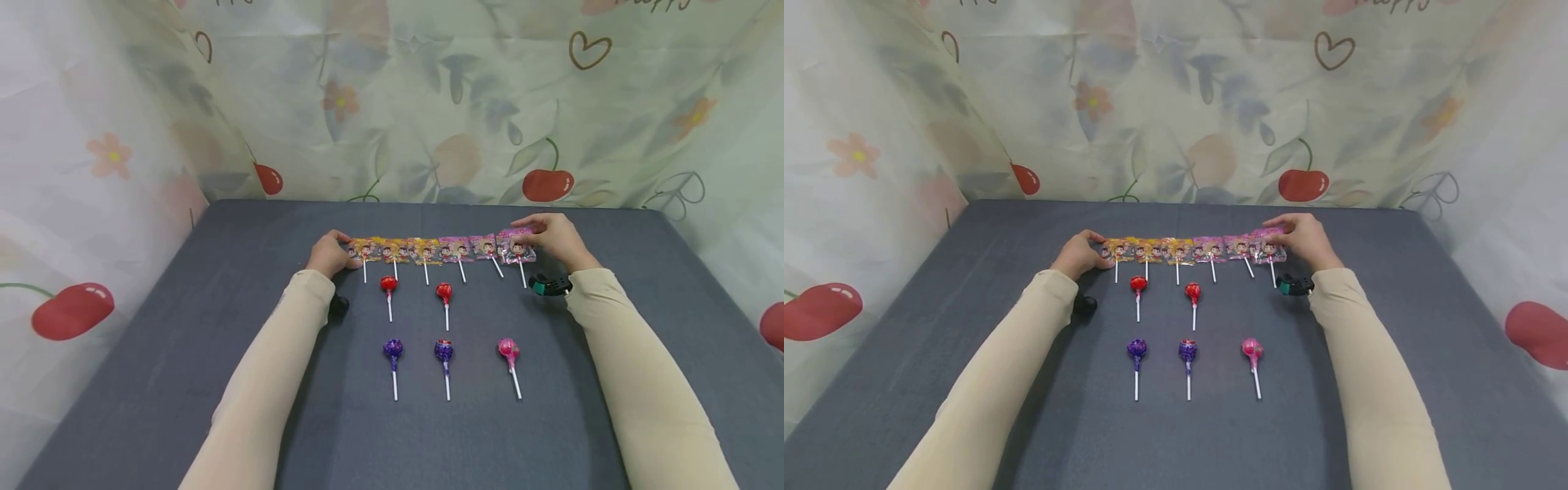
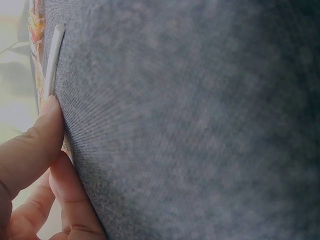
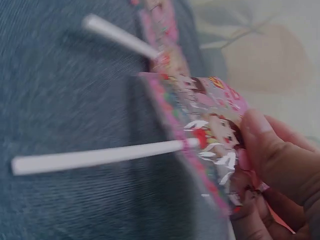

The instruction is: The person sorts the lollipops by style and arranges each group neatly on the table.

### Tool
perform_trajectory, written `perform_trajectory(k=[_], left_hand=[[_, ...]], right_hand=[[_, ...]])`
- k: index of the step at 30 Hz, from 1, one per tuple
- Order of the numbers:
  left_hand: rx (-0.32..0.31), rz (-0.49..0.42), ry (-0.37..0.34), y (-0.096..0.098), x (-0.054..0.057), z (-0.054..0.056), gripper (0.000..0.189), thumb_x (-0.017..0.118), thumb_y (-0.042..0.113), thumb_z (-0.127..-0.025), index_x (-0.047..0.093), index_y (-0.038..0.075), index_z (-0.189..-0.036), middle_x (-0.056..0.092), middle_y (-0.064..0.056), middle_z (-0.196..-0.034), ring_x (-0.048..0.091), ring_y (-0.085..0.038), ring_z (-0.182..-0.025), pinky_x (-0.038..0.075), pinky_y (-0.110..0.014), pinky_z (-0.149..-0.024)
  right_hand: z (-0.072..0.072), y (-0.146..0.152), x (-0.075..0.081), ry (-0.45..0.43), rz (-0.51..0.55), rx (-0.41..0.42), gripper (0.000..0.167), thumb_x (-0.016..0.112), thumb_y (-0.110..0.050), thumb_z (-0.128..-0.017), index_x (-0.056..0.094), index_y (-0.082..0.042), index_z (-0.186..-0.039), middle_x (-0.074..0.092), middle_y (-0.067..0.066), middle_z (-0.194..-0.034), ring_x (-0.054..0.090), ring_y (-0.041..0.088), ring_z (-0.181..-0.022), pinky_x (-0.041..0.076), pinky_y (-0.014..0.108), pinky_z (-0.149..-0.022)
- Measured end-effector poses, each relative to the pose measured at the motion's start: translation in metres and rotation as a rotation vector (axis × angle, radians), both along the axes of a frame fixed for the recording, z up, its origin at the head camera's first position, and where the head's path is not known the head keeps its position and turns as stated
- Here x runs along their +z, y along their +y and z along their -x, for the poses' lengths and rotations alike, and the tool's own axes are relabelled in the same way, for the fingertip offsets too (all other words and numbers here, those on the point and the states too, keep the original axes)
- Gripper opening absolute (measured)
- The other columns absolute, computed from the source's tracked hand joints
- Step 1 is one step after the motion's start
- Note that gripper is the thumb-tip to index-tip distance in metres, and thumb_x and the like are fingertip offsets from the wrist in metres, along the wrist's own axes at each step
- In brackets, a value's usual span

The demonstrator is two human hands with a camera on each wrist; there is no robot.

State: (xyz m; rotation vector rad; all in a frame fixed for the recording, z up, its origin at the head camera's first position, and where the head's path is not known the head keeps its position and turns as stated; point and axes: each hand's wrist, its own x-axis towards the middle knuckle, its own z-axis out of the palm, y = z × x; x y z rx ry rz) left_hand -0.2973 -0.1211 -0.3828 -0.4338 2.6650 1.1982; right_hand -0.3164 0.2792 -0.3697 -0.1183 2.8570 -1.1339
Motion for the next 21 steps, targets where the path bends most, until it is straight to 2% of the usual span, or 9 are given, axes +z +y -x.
perform_trajectory(k=[4,9,15,21], left_hand=[[-0.005,0.001,0.002,0.001,0.0,0.0,0.059,0.079,0.01,-0.08,0.051,0.009,-0.132,0.048,-0.018,-0.139,0.046,-0.031,-0.119,0.036,-0.044,-0.106],[-0.011,0.004,0.007,0.002,0.0,0.0,0.059,0.079,0.01,-0.081,0.051,0.009,-0.132,0.048,-0.018,-0.14,0.046,-0.031,-0.119,0.036,-0.044,-0.106],[-0.001,0.01,0.006,0.001,0.0,0.0,0.058,0.079,0.01,-0.081,0.051,0.009,-0.131,0.049,-0.018,-0.139,0.046,-0.031,-0.119,0.036,-0.044,-0.106],[-0.026,0.04,0.006,0.0,0.0,0.001,0.059,0.079,0.012,-0.081,0.051,0.008,-0.133,0.047,-0.018,-0.141,0.044,-0.033,-0.129,0.037,-0.044,-0.106]], right_hand=[[0.005,0.0,-0.007,0.011,-0.081,-0.006,0.037,0.068,-0.024,-0.091,0.065,-0.006,-0.124,0.062,0.022,-0.111,0.05,0.028,-0.093,0.039,0.036,-0.076],[0.01,0.0,-0.013,0.034,-0.18,-0.01,0.036,0.07,-0.024,-0.09,0.067,-0.005,-0.12,0.064,0.02,-0.105,0.05,0.028,-0.088,0.038,0.036,-0.073],[0.01,-0.005,-0.014,0.025,-0.189,-0.053,0.033,0.07,-0.022,-0.09,0.068,-0.001,-0.116,0.067,0.021,-0.101,0.054,0.028,-0.087,0.042,0.038,-0.075],[0.011,-0.007,-0.014,0.008,-0.202,-0.076,0.031,0.069,-0.019,-0.09,0.068,0.001,-0.113,0.069,0.02,-0.1,0.059,0.027,-0.088,0.045,0.041,-0.078]])
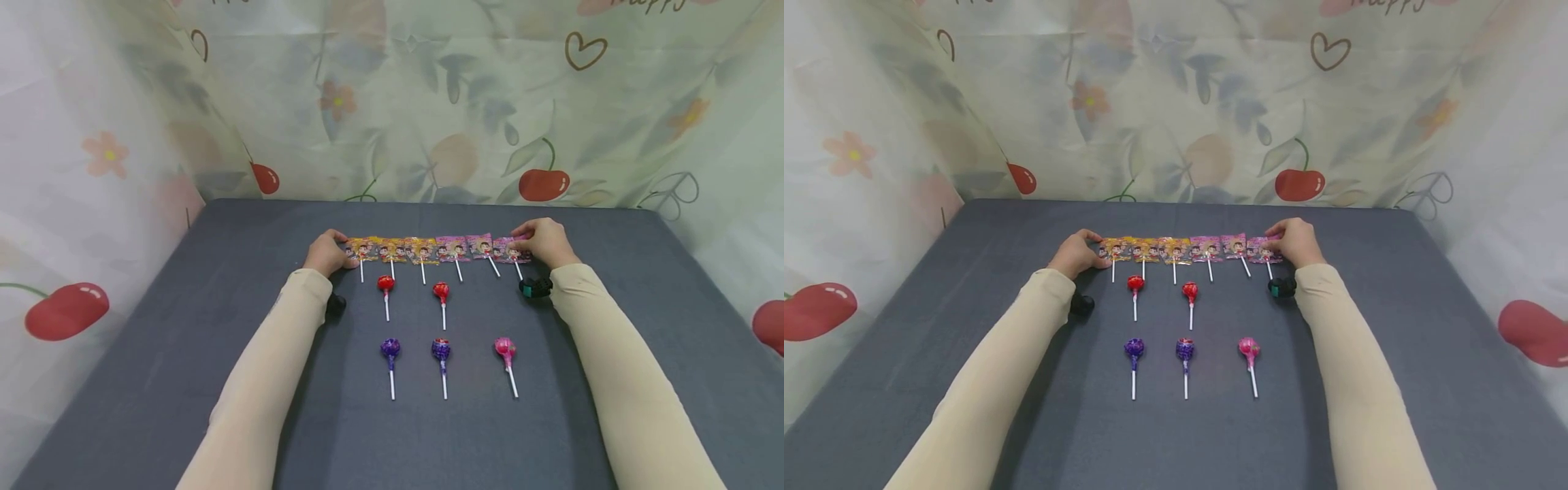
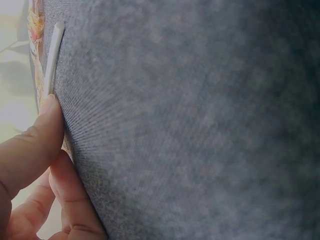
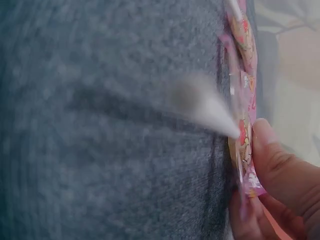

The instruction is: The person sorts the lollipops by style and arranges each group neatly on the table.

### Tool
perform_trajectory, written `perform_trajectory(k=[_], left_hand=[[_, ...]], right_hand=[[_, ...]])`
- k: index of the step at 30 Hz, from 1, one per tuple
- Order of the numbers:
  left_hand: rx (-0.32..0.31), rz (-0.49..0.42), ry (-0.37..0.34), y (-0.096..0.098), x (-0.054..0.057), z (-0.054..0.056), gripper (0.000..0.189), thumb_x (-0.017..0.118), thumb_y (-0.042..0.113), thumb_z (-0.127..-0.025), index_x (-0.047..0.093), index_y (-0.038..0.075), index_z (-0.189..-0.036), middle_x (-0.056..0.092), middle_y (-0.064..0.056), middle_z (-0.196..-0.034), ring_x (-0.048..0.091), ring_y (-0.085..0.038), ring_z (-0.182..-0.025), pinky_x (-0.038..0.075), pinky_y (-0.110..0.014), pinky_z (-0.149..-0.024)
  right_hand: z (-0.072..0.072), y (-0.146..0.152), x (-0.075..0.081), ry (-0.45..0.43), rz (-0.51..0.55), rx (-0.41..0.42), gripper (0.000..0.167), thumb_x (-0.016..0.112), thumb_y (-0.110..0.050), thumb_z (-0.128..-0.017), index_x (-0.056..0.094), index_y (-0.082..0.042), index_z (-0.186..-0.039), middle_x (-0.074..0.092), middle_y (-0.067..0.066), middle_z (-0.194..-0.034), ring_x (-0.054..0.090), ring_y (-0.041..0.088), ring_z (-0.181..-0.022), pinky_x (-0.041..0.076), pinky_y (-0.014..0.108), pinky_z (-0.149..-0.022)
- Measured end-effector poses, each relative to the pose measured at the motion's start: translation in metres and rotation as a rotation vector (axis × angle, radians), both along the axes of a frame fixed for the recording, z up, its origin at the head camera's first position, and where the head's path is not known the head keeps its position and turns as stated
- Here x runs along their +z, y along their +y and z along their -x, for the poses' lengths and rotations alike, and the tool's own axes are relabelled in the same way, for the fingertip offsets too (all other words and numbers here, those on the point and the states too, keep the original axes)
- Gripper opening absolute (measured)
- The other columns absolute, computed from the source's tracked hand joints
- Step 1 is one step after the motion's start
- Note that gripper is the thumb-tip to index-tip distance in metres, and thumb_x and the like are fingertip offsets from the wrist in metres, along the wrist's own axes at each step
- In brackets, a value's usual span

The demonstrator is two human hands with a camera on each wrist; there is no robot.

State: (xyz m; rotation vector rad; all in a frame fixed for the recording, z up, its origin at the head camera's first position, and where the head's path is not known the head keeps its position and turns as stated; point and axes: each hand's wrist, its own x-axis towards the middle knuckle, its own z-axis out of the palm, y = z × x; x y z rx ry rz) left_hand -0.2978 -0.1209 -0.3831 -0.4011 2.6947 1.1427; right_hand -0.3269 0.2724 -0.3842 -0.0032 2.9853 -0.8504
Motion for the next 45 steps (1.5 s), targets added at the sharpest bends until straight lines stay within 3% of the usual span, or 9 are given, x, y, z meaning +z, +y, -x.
perform_trajectory(k=[9,25,32,36,40,43,45], left_hand=[[0.008,0.004,0.009,-0.001,-0.001,0.002,0.06,0.079,0.011,-0.08,0.051,0.009,-0.133,0.047,-0.018,-0.142,0.044,-0.033,-0.128,0.037,-0.045,-0.106],[0.015,0.003,-0.022,-0.001,-0.001,0.002,0.059,0.079,0.013,-0.081,0.051,0.01,-0.133,0.046,-0.017,-0.143,0.045,-0.031,-0.127,0.037,-0.044,-0.105],[-0.007,-0.091,-0.081,-0.01,-0.002,0.01,0.065,0.079,0.012,-0.081,0.048,0.012,-0.138,0.039,-0.017,-0.148,0.041,-0.03,-0.13,0.032,-0.044,-0.11],[0.039,-0.218,-0.102,-0.012,-0.003,0.012,0.062,0.075,0.009,-0.084,0.047,0.01,-0.139,0.041,-0.016,-0.147,0.046,-0.026,-0.125,0.037,-0.04,-0.107],[0.086,-0.372,-0.089,-0.01,0.002,0.007,0.049,0.065,0.007,-0.091,0.047,0.005,-0.137,0.05,-0.016,-0.138,0.056,-0.021,-0.107,0.047,-0.034,-0.096],[0.042,-0.34,-0.037,-0.002,0.011,-0.004,0.042,0.061,0.011,-0.094,0.049,0.003,-0.134,0.055,-0.016,-0.128,0.057,-0.02,-0.099,0.049,-0.036,-0.092],[-0.021,-0.28,-0.003,0.005,0.017,-0.012,0.04,0.06,0.015,-0.095,0.051,0.005,-0.132,0.057,-0.016,-0.122,0.059,-0.022,-0.098,0.049,-0.038,-0.09]], right_hand=[[0.0,-0.001,0.001,-0.046,-0.031,-0.012,0.034,0.067,-0.021,-0.092,0.066,0.003,-0.116,0.064,0.024,-0.113,0.055,0.034,-0.1,0.044,0.05,-0.091],[-0.002,-0.005,0.001,-0.088,0.009,-0.093,0.035,0.067,-0.021,-0.092,0.065,0.002,-0.117,0.061,0.024,-0.118,0.054,0.034,-0.106,0.042,0.05,-0.096],[-0.001,-0.006,0.001,-0.089,0.008,-0.09,0.034,0.067,-0.02,-0.092,0.065,0.003,-0.117,0.062,0.025,-0.117,0.055,0.034,-0.106,0.042,0.05,-0.096],[-0.002,-0.005,0.001,-0.087,0.008,-0.096,0.034,0.069,-0.022,-0.09,0.066,0.002,-0.115,0.063,0.023,-0.116,0.055,0.034,-0.105,0.042,0.049,-0.095],[-0.002,-0.005,0.001,-0.08,0.002,-0.106,0.033,0.07,-0.024,-0.09,0.068,0.0,-0.113,0.064,0.022,-0.114,0.055,0.032,-0.102,0.044,0.048,-0.093],[-0.002,-0.005,0.001,-0.084,0.003,-0.112,0.033,0.069,-0.022,-0.091,0.067,0.001,-0.114,0.064,0.023,-0.116,0.055,0.033,-0.104,0.044,0.048,-0.094],[-0.001,-0.006,0.001,-0.097,0.01,-0.105,0.033,0.067,-0.02,-0.092,0.065,0.002,-0.117,0.062,0.024,-0.12,0.054,0.034,-0.108,0.042,0.049,-0.097]])
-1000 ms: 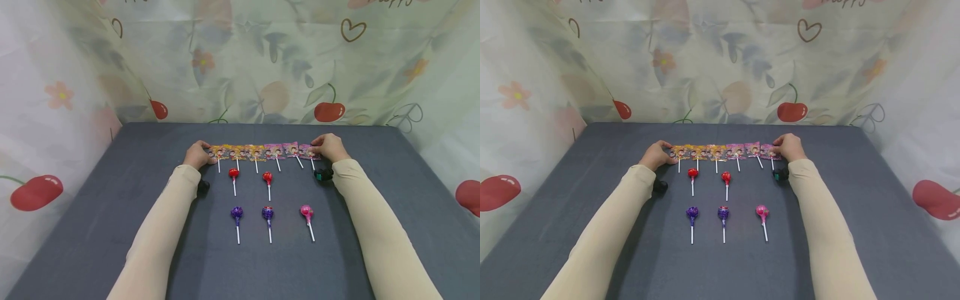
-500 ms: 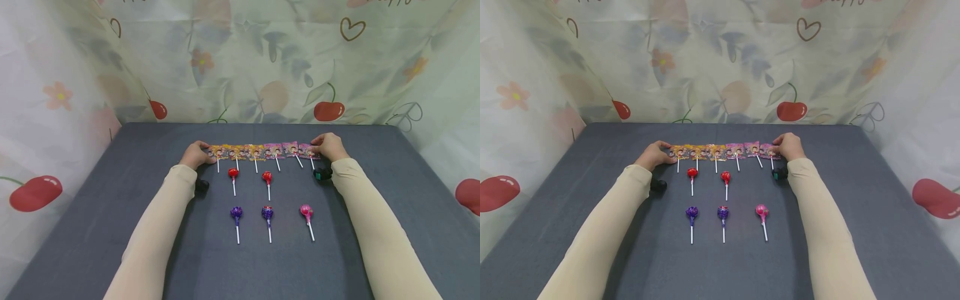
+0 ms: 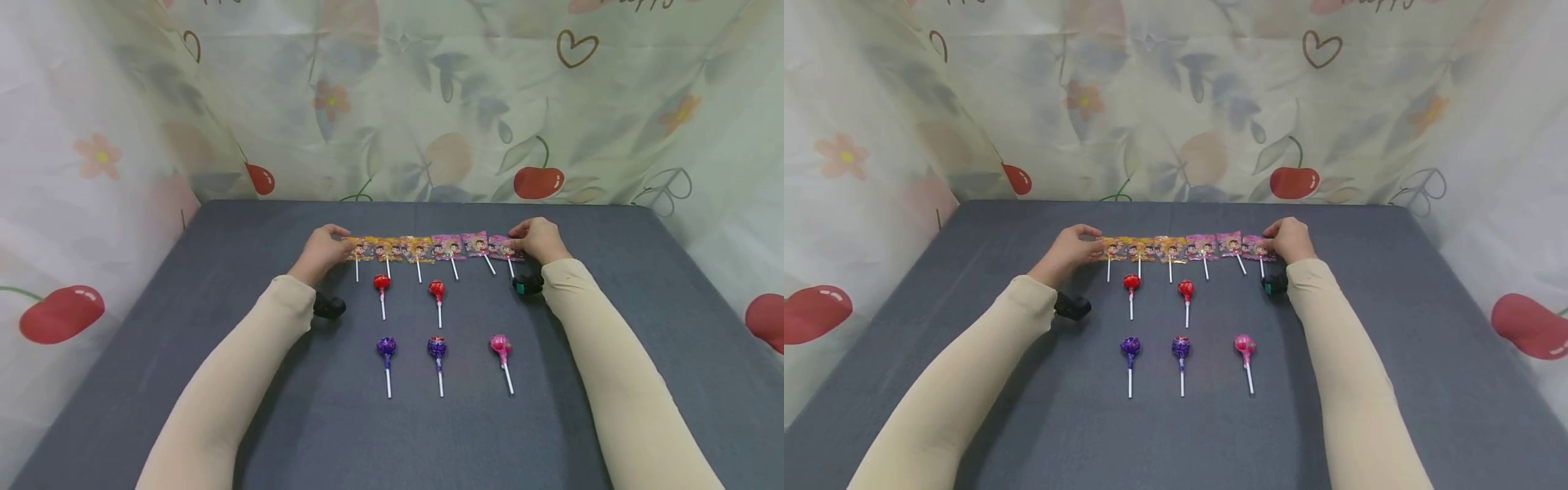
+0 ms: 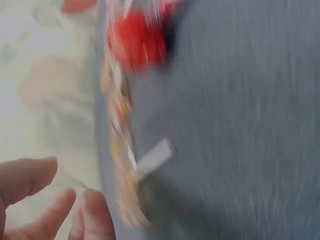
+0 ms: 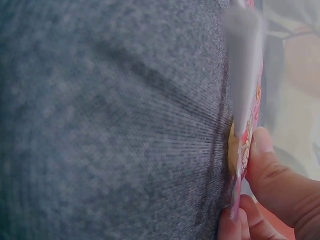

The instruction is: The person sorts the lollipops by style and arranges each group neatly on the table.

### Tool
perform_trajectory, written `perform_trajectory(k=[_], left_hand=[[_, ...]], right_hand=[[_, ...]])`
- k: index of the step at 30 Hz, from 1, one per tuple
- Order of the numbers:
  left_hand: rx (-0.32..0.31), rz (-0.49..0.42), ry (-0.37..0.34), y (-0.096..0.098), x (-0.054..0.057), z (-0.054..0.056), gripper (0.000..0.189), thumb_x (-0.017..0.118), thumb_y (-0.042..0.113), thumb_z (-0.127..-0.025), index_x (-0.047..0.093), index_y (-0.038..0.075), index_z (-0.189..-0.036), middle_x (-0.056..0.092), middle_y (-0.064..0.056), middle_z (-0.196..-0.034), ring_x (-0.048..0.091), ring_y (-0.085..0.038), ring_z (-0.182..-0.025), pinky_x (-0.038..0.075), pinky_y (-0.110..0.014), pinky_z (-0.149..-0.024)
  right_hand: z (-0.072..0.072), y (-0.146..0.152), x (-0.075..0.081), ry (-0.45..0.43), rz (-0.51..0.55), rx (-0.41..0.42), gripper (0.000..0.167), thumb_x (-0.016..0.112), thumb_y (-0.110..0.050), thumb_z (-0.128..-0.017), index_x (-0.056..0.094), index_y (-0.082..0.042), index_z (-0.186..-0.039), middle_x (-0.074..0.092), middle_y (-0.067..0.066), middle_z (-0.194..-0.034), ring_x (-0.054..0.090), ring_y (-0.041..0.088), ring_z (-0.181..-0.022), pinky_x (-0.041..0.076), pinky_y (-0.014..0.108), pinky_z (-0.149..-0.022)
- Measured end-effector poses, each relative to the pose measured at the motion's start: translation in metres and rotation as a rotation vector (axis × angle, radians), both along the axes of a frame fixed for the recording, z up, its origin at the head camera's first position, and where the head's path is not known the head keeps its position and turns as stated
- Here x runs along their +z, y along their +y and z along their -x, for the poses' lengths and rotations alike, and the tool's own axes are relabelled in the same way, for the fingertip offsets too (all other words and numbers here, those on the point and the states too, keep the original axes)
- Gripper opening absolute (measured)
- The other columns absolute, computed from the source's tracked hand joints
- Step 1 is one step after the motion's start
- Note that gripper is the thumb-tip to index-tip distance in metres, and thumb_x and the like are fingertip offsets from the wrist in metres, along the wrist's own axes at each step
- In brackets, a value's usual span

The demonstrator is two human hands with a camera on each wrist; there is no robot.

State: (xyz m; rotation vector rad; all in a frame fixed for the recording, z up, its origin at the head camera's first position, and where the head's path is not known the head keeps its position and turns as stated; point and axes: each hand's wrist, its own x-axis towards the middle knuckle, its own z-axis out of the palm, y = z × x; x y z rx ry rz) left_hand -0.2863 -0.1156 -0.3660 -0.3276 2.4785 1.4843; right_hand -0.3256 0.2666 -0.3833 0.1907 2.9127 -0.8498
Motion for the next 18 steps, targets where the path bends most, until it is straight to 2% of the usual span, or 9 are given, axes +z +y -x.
perform_trajectory(k=[4,8,12,18], left_hand=[[-0.176,0.141,0.06,0.015,0.006,-0.014,0.038,0.065,0.021,-0.092,0.056,0.008,-0.127,0.06,-0.013,-0.114,0.06,-0.026,-0.097,0.05,-0.039,-0.082],[-0.312,0.291,0.108,0.026,0.004,-0.024,0.034,0.073,0.023,-0.087,0.063,0.008,-0.116,0.063,-0.012,-0.109,0.058,-0.024,-0.092,0.047,-0.035,-0.074],[-0.366,0.372,0.124,0.033,-0.002,-0.028,0.028,0.077,0.021,-0.083,0.065,0.008,-0.105,0.063,-0.011,-0.1,0.057,-0.021,-0.079,0.045,-0.031,-0.066],[-0.397,0.396,0.156,0.038,-0.009,-0.031,0.019,0.078,0.015,-0.081,0.066,0.006,-0.093,0.062,-0.006,-0.086,0.053,-0.014,-0.064,0.043,-0.024,-0.056]], right_hand=[[0.0,-0.001,0.0,-0.006,-0.005,-0.006,0.034,0.067,-0.02,-0.092,0.065,0.002,-0.118,0.061,0.024,-0.121,0.054,0.034,-0.108,0.042,0.05,-0.097],[0.001,-0.002,0.001,-0.011,-0.004,-0.018,0.034,0.067,-0.02,-0.092,0.065,0.001,-0.118,0.061,0.024,-0.12,0.054,0.034,-0.107,0.042,0.05,-0.097],[0.001,-0.002,0.001,-0.014,-0.007,-0.022,0.032,0.066,-0.019,-0.093,0.065,0.002,-0.118,0.061,0.024,-0.12,0.053,0.034,-0.107,0.041,0.05,-0.098],[0.0,-0.001,0.001,0.001,-0.008,-0.013,0.032,0.067,-0.019,-0.092,0.066,0.002,-0.117,0.062,0.024,-0.119,0.054,0.034,-0.106,0.042,0.049,-0.096]])
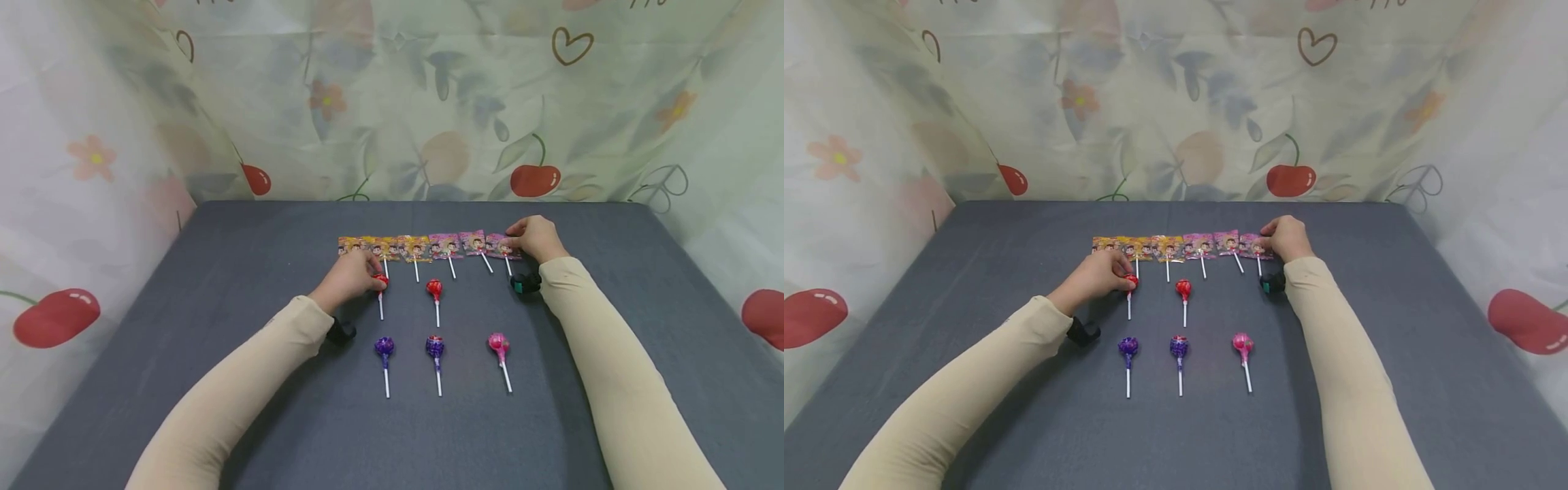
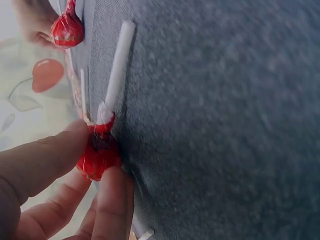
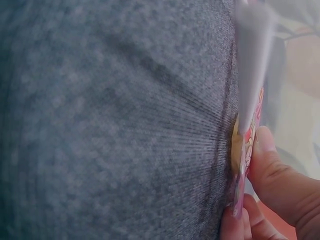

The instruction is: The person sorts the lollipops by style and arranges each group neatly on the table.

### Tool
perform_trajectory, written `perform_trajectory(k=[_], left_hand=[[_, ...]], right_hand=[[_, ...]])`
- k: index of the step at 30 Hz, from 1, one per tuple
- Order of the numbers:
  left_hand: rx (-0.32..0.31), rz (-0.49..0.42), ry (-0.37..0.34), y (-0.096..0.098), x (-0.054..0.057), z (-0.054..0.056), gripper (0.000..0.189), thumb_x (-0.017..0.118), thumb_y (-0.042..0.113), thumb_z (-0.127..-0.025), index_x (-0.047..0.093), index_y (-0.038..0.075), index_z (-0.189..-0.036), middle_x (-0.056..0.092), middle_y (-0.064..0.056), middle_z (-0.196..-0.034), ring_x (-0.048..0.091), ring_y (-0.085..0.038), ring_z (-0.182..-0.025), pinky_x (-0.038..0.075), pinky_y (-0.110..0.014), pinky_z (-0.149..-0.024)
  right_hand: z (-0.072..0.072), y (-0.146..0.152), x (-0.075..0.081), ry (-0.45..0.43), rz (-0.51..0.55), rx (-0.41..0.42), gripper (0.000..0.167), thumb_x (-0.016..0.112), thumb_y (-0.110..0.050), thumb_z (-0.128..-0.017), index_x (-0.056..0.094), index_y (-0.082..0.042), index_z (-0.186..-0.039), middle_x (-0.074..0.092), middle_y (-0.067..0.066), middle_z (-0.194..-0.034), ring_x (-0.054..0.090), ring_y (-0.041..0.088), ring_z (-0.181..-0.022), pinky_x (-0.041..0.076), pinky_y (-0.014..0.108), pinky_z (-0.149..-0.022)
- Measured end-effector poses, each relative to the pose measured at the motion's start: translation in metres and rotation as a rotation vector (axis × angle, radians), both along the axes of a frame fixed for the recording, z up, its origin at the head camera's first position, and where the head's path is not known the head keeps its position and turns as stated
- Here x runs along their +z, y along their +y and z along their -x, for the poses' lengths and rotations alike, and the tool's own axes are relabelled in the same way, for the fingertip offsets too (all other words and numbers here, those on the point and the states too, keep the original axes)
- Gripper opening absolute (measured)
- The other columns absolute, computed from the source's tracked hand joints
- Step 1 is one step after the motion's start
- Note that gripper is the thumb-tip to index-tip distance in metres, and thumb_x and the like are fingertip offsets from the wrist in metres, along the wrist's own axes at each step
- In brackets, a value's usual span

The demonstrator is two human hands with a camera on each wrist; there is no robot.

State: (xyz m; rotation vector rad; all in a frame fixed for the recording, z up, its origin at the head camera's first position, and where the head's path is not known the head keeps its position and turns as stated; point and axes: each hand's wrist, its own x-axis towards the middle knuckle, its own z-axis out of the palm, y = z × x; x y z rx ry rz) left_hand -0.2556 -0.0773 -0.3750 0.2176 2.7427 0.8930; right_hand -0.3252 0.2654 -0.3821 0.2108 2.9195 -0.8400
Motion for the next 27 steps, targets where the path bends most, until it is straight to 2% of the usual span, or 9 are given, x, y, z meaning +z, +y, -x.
perform_trajectory(k=[7,14,20,27], left_hand=[[-0.004,0.025,-0.004,-0.001,0.006,-0.002,0.015,0.078,0.017,-0.082,0.067,0.008,-0.087,0.063,-0.003,-0.082,0.052,-0.015,-0.07,0.04,-0.025,-0.06],[-0.038,-0.08,-0.043,0.006,0.016,-0.009,0.018,0.078,0.02,-0.082,0.066,0.009,-0.092,0.062,-0.004,-0.085,0.053,-0.016,-0.075,0.041,-0.027,-0.065],[-0.079,-0.081,-0.079,0.013,0.008,-0.016,0.02,0.077,0.02,-0.084,0.065,0.01,-0.096,0.06,-0.004,-0.087,0.052,-0.016,-0.076,0.04,-0.026,-0.065],[-0.096,-0.05,-0.091,0.015,0.0,-0.017,0.018,0.076,0.02,-0.084,0.064,0.01,-0.095,0.058,-0.003,-0.086,0.051,-0.016,-0.075,0.04,-0.026,-0.065]], right_hand=[[0.001,0.0,-0.002,0.011,0.003,0.016,0.031,0.067,-0.018,-0.092,0.066,0.002,-0.116,0.062,0.024,-0.119,0.055,0.035,-0.108,0.041,0.05,-0.097],[0.002,0.0,-0.001,-0.006,-0.003,-0.012,0.032,0.067,-0.019,-0.092,0.065,0.001,-0.117,0.061,0.024,-0.12,0.053,0.034,-0.108,0.041,0.05,-0.098],[0.003,0.0,-0.002,-0.01,0.0,-0.016,0.032,0.067,-0.019,-0.092,0.065,0.001,-0.117,0.06,0.024,-0.121,0.053,0.035,-0.109,0.041,0.05,-0.098],[0.002,0.001,-0.001,-0.005,-0.001,-0.004,0.032,0.067,-0.02,-0.092,0.065,0.001,-0.117,0.061,0.024,-0.121,0.053,0.035,-0.109,0.041,0.05,-0.098]])
